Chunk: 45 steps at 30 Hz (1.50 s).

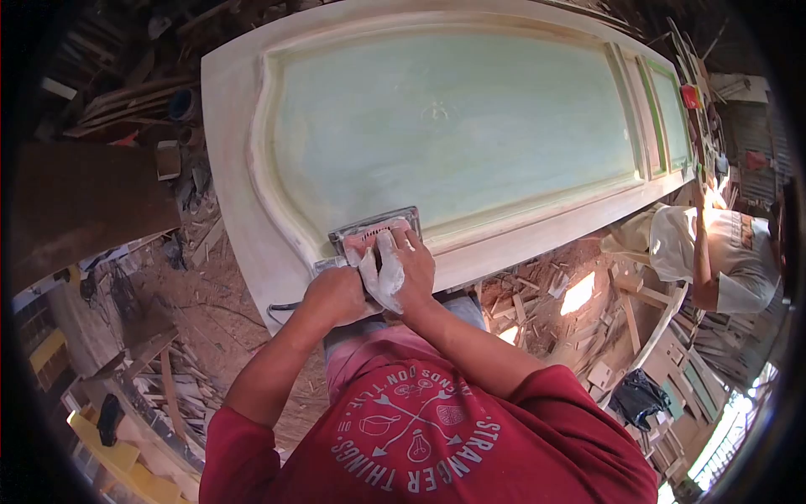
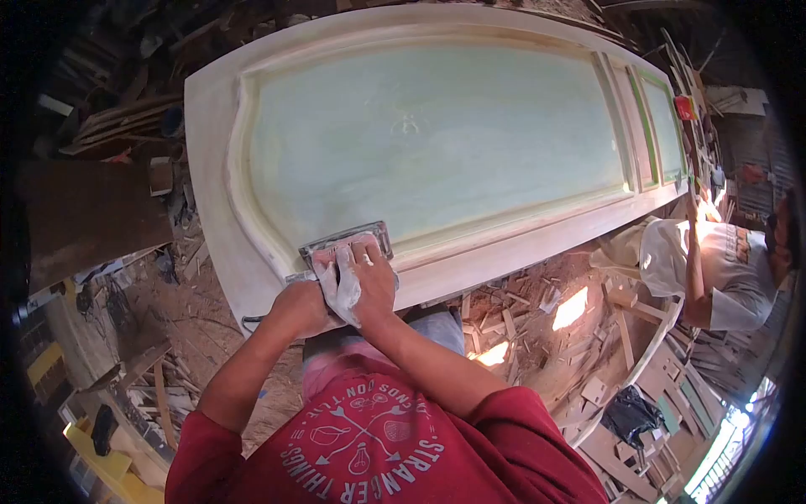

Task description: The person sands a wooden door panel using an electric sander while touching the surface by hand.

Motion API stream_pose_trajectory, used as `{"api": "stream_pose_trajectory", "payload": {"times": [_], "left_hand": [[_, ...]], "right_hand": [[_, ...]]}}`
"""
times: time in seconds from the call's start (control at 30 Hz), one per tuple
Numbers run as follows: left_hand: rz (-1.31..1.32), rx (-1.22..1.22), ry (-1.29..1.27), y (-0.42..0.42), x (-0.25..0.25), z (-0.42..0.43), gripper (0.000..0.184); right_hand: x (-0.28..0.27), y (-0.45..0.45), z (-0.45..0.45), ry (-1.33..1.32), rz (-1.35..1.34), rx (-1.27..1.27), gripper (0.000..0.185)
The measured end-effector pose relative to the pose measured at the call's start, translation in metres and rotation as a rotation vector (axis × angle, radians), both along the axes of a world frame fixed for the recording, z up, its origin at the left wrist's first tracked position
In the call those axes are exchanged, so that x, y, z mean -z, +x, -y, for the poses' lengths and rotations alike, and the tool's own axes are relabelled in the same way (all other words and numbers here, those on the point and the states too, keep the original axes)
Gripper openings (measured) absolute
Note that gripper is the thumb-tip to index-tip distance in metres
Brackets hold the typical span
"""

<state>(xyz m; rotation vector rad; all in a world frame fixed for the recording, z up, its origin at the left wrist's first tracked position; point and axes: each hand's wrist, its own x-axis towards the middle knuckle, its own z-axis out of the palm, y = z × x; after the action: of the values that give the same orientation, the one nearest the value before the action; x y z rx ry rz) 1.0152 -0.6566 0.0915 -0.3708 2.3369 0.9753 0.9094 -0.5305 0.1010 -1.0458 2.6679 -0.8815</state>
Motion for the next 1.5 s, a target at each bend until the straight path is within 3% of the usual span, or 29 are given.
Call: {"api": "stream_pose_trajectory", "payload": {"times": [0.23, 0.93, 1.3, 1.5], "left_hand": [[0.004, 0.003, -0.026, -0.054, 0.008, -0.047, 0.047], [0.094, 0.026, -0.005, -0.272, -0.012, -0.215, 0.056], [0.064, 0.029, 0.002, -0.336, -0.003, -0.271, 0.066], [0.012, 0.014, 0.000, -0.326, 0.002, -0.271, 0.066]], "right_hand": [[0.002, -0.058, -0.048, 0.033, -0.001, 0.010, 0.028], [0.005, -0.262, -0.217, 0.021, 0.022, 0.047, 0.027], [0.014, -0.329, -0.274, 0.005, -0.035, 0.051, 0.019], [0.014, -0.318, -0.272, -0.020, -0.047, 0.095, 0.019]]}}
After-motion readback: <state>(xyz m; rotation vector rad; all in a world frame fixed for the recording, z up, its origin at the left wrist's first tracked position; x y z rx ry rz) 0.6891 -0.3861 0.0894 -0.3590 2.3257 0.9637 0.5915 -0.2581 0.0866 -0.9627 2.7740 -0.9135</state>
